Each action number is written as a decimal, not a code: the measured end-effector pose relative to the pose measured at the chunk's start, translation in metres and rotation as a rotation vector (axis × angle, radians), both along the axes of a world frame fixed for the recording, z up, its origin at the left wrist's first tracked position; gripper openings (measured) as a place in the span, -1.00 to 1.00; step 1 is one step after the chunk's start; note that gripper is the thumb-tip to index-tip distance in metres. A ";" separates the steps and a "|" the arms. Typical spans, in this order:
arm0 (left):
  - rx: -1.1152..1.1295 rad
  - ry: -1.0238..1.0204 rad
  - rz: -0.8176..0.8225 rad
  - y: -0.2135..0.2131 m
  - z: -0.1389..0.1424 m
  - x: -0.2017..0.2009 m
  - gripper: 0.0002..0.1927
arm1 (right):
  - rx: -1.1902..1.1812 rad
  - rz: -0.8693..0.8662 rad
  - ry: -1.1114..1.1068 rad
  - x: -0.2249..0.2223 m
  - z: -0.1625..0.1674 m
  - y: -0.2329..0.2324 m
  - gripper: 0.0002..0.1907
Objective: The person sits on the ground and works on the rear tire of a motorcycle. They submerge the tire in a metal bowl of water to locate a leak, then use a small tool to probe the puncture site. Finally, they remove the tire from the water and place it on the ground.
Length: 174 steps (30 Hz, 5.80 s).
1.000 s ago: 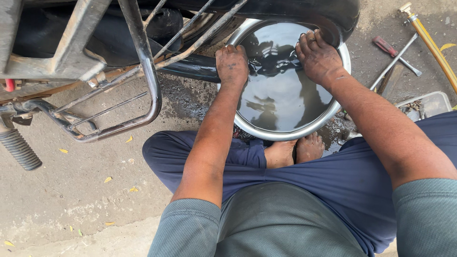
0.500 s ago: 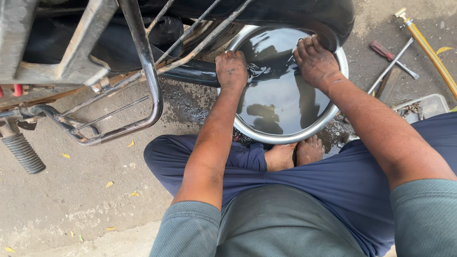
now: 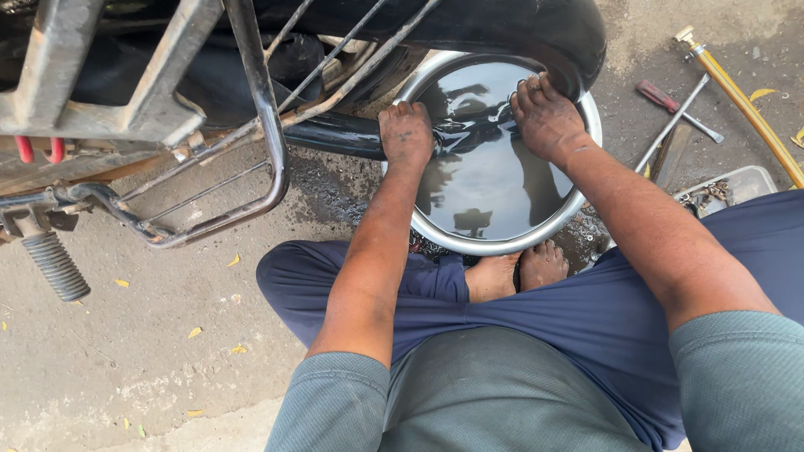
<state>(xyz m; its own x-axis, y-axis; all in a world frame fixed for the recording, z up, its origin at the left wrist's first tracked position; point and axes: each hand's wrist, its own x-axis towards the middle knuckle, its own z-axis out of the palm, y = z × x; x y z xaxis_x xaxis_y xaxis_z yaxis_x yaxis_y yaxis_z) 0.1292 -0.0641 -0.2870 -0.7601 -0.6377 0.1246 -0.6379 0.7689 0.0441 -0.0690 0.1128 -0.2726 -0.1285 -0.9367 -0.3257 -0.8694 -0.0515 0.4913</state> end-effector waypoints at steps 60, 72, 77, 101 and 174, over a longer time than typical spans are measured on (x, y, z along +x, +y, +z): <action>2.136 1.583 0.229 0.133 -0.019 0.027 -0.61 | -0.196 -0.945 -0.800 0.143 0.122 0.015 0.30; 1.032 0.240 0.079 0.053 0.033 0.045 -0.60 | -0.370 -0.473 -0.576 0.118 0.070 0.038 -0.45; 0.356 0.287 -0.456 -0.005 0.059 0.025 -0.17 | -0.388 -0.385 -0.607 0.110 0.064 0.039 -0.47; 0.066 -0.182 -0.236 0.023 -0.014 -0.009 -0.56 | -0.481 -0.455 -0.549 0.037 -0.047 0.007 -0.34; 0.073 -0.079 -0.243 0.020 -0.011 -0.007 -0.38 | -0.394 -0.624 -0.769 0.048 -0.008 0.009 -0.39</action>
